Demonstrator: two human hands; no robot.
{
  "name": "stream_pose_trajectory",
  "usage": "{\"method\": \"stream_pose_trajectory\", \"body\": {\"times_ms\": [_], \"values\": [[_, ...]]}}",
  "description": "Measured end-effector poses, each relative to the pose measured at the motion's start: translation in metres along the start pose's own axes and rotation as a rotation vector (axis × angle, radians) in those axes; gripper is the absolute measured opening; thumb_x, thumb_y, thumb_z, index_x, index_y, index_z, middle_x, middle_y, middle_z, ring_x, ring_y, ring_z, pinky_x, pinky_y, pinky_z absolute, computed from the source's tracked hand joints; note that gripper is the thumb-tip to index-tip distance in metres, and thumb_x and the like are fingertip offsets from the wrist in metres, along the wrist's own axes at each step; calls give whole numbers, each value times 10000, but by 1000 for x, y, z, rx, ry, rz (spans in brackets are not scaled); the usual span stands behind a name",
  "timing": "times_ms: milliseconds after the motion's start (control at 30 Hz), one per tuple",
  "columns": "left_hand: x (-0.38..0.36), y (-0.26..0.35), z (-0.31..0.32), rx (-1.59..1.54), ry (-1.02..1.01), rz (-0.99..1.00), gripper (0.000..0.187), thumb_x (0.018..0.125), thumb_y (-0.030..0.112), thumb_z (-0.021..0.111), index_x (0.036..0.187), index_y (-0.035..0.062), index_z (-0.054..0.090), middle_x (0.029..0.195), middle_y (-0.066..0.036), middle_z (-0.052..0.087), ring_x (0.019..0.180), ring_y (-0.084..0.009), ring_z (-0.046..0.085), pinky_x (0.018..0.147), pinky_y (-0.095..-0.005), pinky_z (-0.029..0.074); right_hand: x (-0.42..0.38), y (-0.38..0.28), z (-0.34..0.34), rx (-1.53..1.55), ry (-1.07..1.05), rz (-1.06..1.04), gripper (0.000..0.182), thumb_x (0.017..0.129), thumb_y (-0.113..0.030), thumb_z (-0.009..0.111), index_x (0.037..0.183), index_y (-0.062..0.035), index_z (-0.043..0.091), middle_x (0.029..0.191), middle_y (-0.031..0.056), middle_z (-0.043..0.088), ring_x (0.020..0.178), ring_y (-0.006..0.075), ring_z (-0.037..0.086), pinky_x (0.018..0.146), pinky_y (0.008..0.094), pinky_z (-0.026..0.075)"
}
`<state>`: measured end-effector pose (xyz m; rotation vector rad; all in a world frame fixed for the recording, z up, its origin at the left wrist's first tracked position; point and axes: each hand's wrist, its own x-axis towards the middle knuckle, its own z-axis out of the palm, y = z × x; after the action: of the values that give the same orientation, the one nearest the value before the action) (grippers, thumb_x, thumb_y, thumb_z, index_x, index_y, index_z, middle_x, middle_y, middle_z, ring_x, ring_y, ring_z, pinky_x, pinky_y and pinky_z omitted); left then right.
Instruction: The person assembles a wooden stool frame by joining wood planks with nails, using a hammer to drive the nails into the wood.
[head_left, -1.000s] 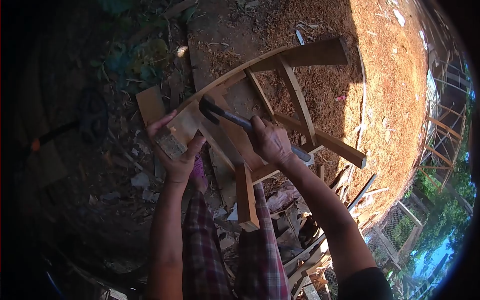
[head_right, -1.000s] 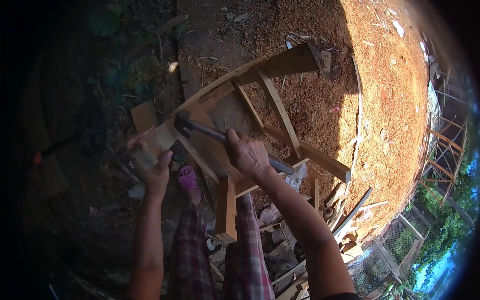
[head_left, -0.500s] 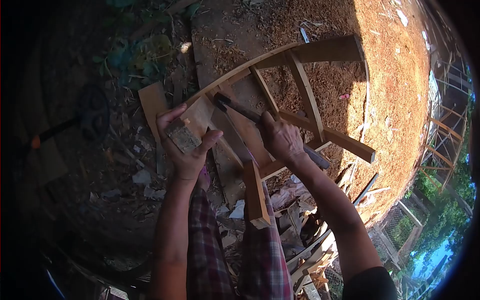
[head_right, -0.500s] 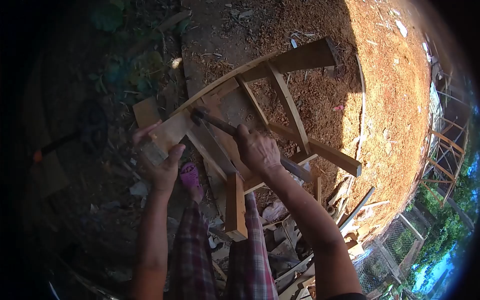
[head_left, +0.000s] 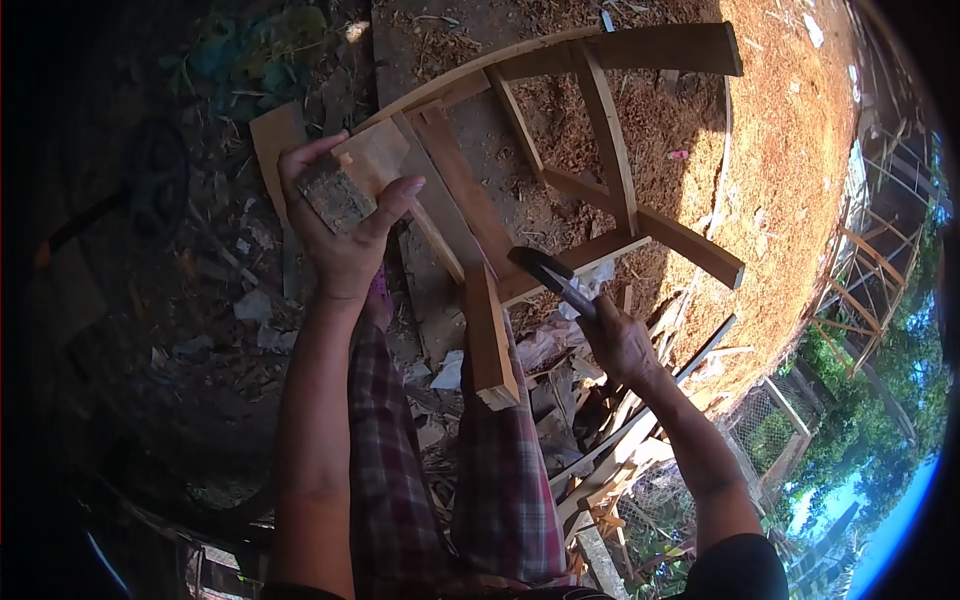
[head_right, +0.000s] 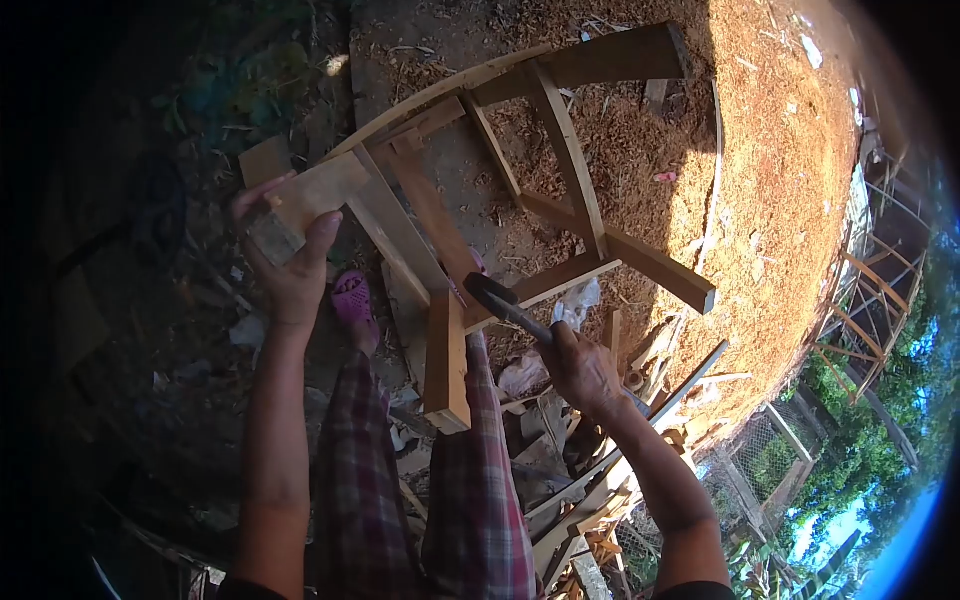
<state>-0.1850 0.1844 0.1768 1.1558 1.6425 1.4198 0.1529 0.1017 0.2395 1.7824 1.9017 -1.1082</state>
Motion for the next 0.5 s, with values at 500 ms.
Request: {"method": "stream_pose_trajectory", "body": {"times_ms": [500], "values": [[-13,1,7,-26,-5,13,677,679,309,907,1116,40,465,1027,-69,534,904,-165,578,786,-320,512,19,-20,19,-99,-14,53,217,963,-273,546,964,-72,464,706,213,626,636,442,622,542,543,459]]}}
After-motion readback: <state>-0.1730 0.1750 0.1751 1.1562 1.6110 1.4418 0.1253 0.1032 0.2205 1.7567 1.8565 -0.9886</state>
